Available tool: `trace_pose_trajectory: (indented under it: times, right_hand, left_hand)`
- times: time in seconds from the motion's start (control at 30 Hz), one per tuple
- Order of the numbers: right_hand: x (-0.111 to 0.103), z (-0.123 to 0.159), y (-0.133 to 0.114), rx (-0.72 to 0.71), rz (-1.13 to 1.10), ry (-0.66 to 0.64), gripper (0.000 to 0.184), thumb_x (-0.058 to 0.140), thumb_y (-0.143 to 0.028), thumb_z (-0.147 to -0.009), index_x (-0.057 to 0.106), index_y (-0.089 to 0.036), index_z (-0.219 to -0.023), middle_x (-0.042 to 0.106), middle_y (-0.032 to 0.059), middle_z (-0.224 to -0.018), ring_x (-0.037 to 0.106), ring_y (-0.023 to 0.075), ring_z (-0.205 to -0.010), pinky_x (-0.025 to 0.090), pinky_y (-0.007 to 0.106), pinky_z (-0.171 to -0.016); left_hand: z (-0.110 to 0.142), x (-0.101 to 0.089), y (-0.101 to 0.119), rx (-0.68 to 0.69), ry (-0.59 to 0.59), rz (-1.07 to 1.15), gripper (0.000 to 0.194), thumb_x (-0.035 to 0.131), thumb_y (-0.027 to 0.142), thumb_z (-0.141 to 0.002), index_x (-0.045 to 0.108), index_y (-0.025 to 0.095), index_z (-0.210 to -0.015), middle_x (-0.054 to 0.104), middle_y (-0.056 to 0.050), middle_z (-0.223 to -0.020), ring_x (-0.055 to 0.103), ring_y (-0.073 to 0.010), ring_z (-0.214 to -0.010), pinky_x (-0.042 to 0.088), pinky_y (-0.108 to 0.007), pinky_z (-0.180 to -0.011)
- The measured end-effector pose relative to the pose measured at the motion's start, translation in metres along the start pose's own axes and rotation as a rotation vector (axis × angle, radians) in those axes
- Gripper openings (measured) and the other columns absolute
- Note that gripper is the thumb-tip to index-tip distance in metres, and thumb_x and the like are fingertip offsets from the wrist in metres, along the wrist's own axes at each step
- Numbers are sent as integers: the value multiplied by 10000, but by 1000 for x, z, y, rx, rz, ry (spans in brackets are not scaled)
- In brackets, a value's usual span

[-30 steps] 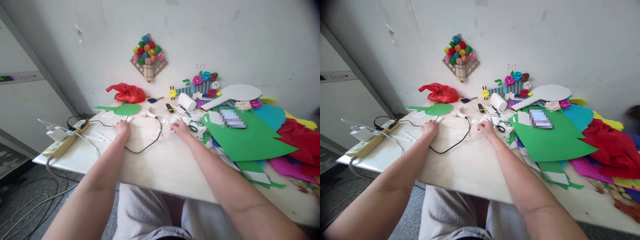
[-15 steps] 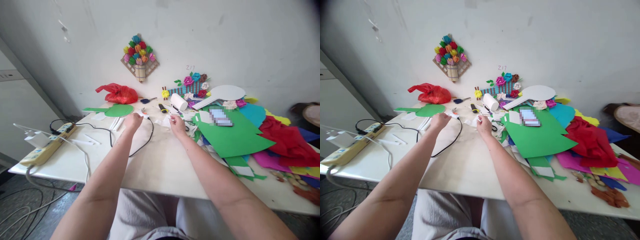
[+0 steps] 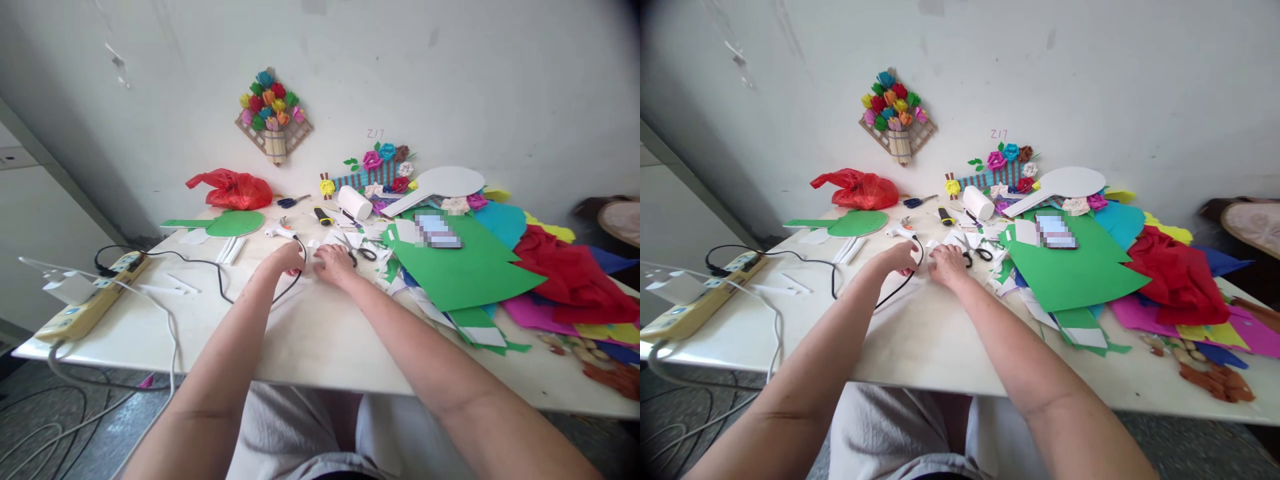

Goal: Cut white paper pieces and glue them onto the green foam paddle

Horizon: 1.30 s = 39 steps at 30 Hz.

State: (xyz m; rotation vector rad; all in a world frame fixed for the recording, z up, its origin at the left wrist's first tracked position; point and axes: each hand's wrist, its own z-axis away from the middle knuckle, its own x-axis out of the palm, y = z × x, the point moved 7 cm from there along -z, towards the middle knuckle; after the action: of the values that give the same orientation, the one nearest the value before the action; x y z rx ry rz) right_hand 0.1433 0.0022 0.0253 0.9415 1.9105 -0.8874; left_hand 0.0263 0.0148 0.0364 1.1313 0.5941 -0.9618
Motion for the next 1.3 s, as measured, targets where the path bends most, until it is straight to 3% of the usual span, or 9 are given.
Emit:
trace_pose_trajectory:
  times: [0.17, 0.33, 0.4, 0.5, 0.73, 0.83, 0.93, 1.1, 1.3]
  right_hand:
    - [1, 2, -16, -77, 1, -43, 294, 517, -211, -800, 655, -139, -1050, 597, 105, -1165, 496, 238, -1078, 330, 358, -946]
    - [30, 7, -54, -348, -5, -338, 518, 357, -404, -897, 435, -137, -1334, 356, 102, -1432, 276, 227, -1327, 122, 418, -1091]
    - [39, 7, -50, -316, 10, -457, 572, 275, -442, -913, 316, -151, -1405, 275, 81, -1473, 182, 213, -1369, 62, 446, -1101]
    - [37, 1, -22, -150, 59, -501, 587, 197, -456, -924, 264, -161, -1426, 205, 56, -1496, 122, 198, -1385, 17, 467, -1100]
    - [25, -5, 56, 197, 209, -415, 602, 189, -470, -919, 249, -158, -1430, 167, 66, -1506, 121, 215, -1383, -22, 498, -1085]
    - [17, -4, 62, 239, 236, -321, 558, 228, -445, -920, 383, -152, -1368, 266, 79, -1477, 182, 239, -1363, -3, 510, -1078]
    - [-5, -5, 57, 178, 265, -91, 431, 315, -344, -912, 554, -152, -1215, 438, 87, -1378, 295, 237, -1305, 49, 467, -1080]
    - [-47, 1, 84, 348, 287, 136, 314, 427, -189, -835, 636, -142, -1065, 612, 123, -1107, 509, 250, -1045, 329, 378, -918]
    - [-73, 7, 109, 516, 227, 185, 394, 385, -120, -827, 590, -171, -1160, 585, 115, -1139, 565, 224, -976, 416, 297, -778]
  left_hand:
    - [9, -28, 2, 70, 92, 176, 625, 623, 101, -672, 411, 134, -1258, 661, -76, -745, 648, -172, -675, 521, -246, -597]
    - [17, -42, 2, 115, 88, 139, 596, 630, 93, -634, 466, 139, -1205, 625, -36, -652, 628, -169, -610, 513, -258, -589]
    - [17, -39, -1, 138, 57, 109, 575, 629, 84, -615, 489, 141, -1170, 621, -30, -640, 620, -166, -588, 511, -257, -580]
    - [12, -27, -16, 104, -13, 14, 558, 631, 71, -585, 503, 134, -1124, 605, -18, -577, 603, -177, -534, 503, -272, -537]
    - [7, -24, -46, -13, -9, -118, 305, 669, 34, -470, 567, 170, -723, 547, -13, -422, 581, -225, -472, 465, -304, -491]
    - [4, -41, -35, 31, 164, -57, 314, 742, 82, -424, 571, 190, -664, 536, -4, -427, 602, -248, -529, 467, -317, -534]
    - [-3, -53, -8, 178, 400, 5, 279, 770, 165, -462, 600, 189, -681, 580, -29, -538, 627, -253, -695, 475, -308, -639]
    - [-23, -12, 40, 270, 324, 290, 357, 687, 240, -637, 602, 144, -971, 675, -101, -874, 634, -228, -787, 475, -309, -703]
    - [-37, 25, 75, 350, 373, 131, 669, 674, 290, -670, 434, 127, -1273, 491, -171, -1293, 484, -275, -1168, 378, -346, -949]
